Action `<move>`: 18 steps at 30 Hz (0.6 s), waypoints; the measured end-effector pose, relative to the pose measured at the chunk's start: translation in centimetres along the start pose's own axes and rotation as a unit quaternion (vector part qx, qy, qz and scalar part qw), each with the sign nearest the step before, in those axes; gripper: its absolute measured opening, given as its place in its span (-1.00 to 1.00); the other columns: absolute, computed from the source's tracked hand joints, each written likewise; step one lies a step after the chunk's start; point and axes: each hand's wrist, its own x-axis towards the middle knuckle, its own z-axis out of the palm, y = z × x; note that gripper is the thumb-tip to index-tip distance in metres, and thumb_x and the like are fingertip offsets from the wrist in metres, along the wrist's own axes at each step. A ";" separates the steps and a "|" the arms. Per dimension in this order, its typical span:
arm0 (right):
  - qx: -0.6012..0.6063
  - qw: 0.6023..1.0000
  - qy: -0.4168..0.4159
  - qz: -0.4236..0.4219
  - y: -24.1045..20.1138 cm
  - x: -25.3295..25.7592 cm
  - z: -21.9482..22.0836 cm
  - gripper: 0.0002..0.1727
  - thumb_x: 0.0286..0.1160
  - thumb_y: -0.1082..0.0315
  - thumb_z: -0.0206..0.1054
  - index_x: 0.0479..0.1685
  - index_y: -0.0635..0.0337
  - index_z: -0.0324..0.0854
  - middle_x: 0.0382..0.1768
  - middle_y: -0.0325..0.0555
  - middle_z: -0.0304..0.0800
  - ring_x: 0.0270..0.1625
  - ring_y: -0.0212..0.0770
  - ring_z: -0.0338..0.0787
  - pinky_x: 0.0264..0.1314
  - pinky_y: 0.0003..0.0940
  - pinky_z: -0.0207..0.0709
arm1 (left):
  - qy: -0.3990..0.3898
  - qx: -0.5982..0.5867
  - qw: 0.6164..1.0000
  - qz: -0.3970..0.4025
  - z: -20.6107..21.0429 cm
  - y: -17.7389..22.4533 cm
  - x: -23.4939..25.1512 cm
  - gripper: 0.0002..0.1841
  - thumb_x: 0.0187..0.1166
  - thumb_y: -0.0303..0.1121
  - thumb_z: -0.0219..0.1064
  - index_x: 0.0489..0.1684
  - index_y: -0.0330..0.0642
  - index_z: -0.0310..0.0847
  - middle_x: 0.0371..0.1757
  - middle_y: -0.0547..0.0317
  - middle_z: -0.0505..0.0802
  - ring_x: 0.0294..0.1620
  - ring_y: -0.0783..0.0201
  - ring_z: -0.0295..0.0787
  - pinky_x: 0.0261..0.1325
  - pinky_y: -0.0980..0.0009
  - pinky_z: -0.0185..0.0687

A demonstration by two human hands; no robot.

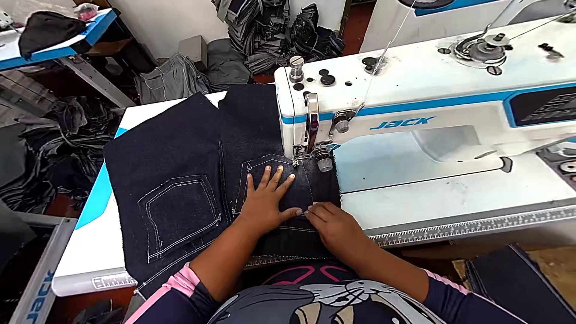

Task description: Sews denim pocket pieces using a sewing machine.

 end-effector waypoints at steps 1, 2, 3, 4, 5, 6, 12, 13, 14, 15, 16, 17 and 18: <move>-0.005 1.000 -0.009 0.004 -0.3 -0.1 -0.1 -0.74 0.31 0.61 0.28 -0.15 0.28 0.86 -0.11 0.01 0.94 0.12 0.01 0.91 0.18 -0.21 0.77 | -0.005 -0.002 1.000 0.000 0.0 -0.1 0.0 -0.06 0.45 0.46 0.21 0.88 0.27 0.14 0.95 0.15 0.08 0.97 -0.08 -0.34 0.73 -0.51 -0.57; -0.010 1.000 -0.018 0.007 -0.6 -0.2 -0.2 -0.72 0.30 0.63 0.28 -0.11 0.30 0.85 -0.09 0.04 0.94 0.13 0.03 0.91 0.17 -0.21 0.77 | -0.015 -0.002 1.000 -0.007 -0.1 0.0 0.0 -0.03 0.41 0.48 0.22 0.88 0.30 0.13 0.95 0.16 0.05 0.97 -0.08 -0.37 0.74 -0.50 -0.59; -0.016 0.999 -0.025 0.011 -0.8 -0.3 -0.3 -0.70 0.31 0.63 0.26 -0.05 0.32 0.84 -0.05 0.06 0.93 0.16 0.04 0.90 0.18 -0.21 0.77 | -0.027 -0.001 1.000 -0.016 -0.3 0.2 0.0 -0.02 0.40 0.49 0.23 0.89 0.32 0.11 0.96 0.16 0.03 0.97 -0.07 -0.41 0.74 -0.49 -0.61; -0.020 0.999 -0.029 0.015 -0.9 -0.5 -0.3 -0.66 0.32 0.62 0.24 0.02 0.33 0.82 0.01 0.07 0.92 0.21 0.05 0.89 0.21 -0.22 0.76 | -0.033 0.000 0.999 -0.021 -0.6 0.2 0.1 -0.02 0.39 0.50 0.22 0.89 0.34 0.11 0.96 0.17 0.02 0.97 -0.08 -0.43 0.74 -0.49 -0.62; -0.022 0.999 -0.031 0.019 -1.0 -0.8 -0.2 -0.64 0.34 0.59 0.21 0.08 0.33 0.81 0.08 0.08 0.91 0.25 0.06 0.87 0.25 -0.21 0.74 | -0.034 0.000 0.999 -0.023 -0.7 0.1 0.2 -0.03 0.39 0.50 0.23 0.88 0.35 0.13 0.96 0.17 0.02 0.97 -0.09 -0.41 0.73 -0.50 -0.61; -0.020 0.999 -0.036 0.024 -1.0 -0.9 -0.1 -0.62 0.39 0.55 0.19 0.12 0.32 0.80 0.14 0.09 0.89 0.30 0.07 0.84 0.30 -0.19 0.71 | -0.032 -0.002 0.999 -0.022 -0.8 0.0 0.3 -0.04 0.39 0.49 0.23 0.87 0.35 0.15 0.96 0.16 0.03 0.97 -0.11 -0.40 0.72 -0.52 -0.61; -0.009 0.992 -0.106 0.072 -0.4 1.0 -0.1 -0.55 0.72 0.26 0.10 0.34 0.36 0.71 0.39 0.15 0.76 0.51 0.15 0.70 0.54 -0.05 0.54 | -0.022 0.008 1.000 -0.017 -1.8 -1.3 2.6 -0.07 0.41 0.44 0.29 0.86 0.34 0.17 0.94 0.09 0.09 0.96 -0.16 -0.33 0.72 -0.54 -0.56; -0.003 0.986 -0.146 0.085 -0.3 1.5 -0.4 -0.52 0.77 0.24 0.05 0.42 0.36 0.65 0.48 0.15 0.69 0.59 0.14 0.62 0.62 -0.05 0.46 | -0.024 0.010 0.999 -0.019 -2.1 -1.5 3.1 -0.07 0.42 0.43 0.30 0.86 0.33 0.18 0.94 0.08 0.10 0.96 -0.16 -0.33 0.73 -0.53 -0.56; 0.005 0.977 -0.192 0.098 -0.1 2.2 -0.8 -0.49 0.82 0.22 0.00 0.51 0.36 0.57 0.57 0.15 0.60 0.67 0.14 0.52 0.71 -0.05 0.35 | -0.026 0.012 0.999 -0.023 -2.2 -1.6 3.5 -0.08 0.43 0.42 0.30 0.85 0.32 0.20 0.94 0.08 0.10 0.96 -0.15 -0.34 0.73 -0.52 -0.57; 0.016 0.964 -0.239 0.115 0.0 3.0 -1.2 -0.46 0.87 0.20 -0.06 0.61 0.36 0.47 0.66 0.14 0.48 0.75 0.12 0.40 0.79 -0.06 0.22 | -0.024 0.014 0.999 -0.024 -2.3 -1.8 4.0 -0.09 0.43 0.41 0.30 0.84 0.28 0.23 0.93 0.07 0.10 0.96 -0.15 -0.34 0.73 -0.51 -0.57; 0.023 0.954 -0.272 0.126 0.3 3.7 -1.4 -0.44 0.90 0.19 -0.11 0.67 0.34 0.40 0.72 0.12 0.39 0.81 0.09 0.30 0.84 -0.07 0.11 | -0.018 0.013 0.999 -0.025 -2.4 -2.0 4.4 -0.11 0.44 0.39 0.31 0.81 0.23 0.30 0.93 0.06 0.12 0.96 -0.15 -0.32 0.74 -0.51 -0.56; 0.027 0.947 -0.290 0.132 0.5 4.2 -1.5 -0.44 0.91 0.18 -0.14 0.70 0.32 0.36 0.76 0.10 0.34 0.84 0.07 0.23 0.86 -0.09 0.05 | -0.017 0.017 0.999 -0.028 -2.6 -2.2 4.9 -0.12 0.43 0.39 0.32 0.78 0.17 0.35 0.93 0.06 0.13 0.96 -0.15 -0.30 0.74 -0.50 -0.55; 0.030 0.944 -0.300 0.135 0.8 4.7 -1.5 -0.43 0.92 0.17 -0.15 0.72 0.32 0.33 0.78 0.09 0.30 0.86 0.06 0.19 0.87 -0.10 0.01 | -0.019 0.020 0.999 -0.033 -2.8 -2.3 5.3 -0.12 0.43 0.39 0.32 0.75 0.12 0.40 0.92 0.06 0.14 0.96 -0.14 -0.29 0.74 -0.49 -0.56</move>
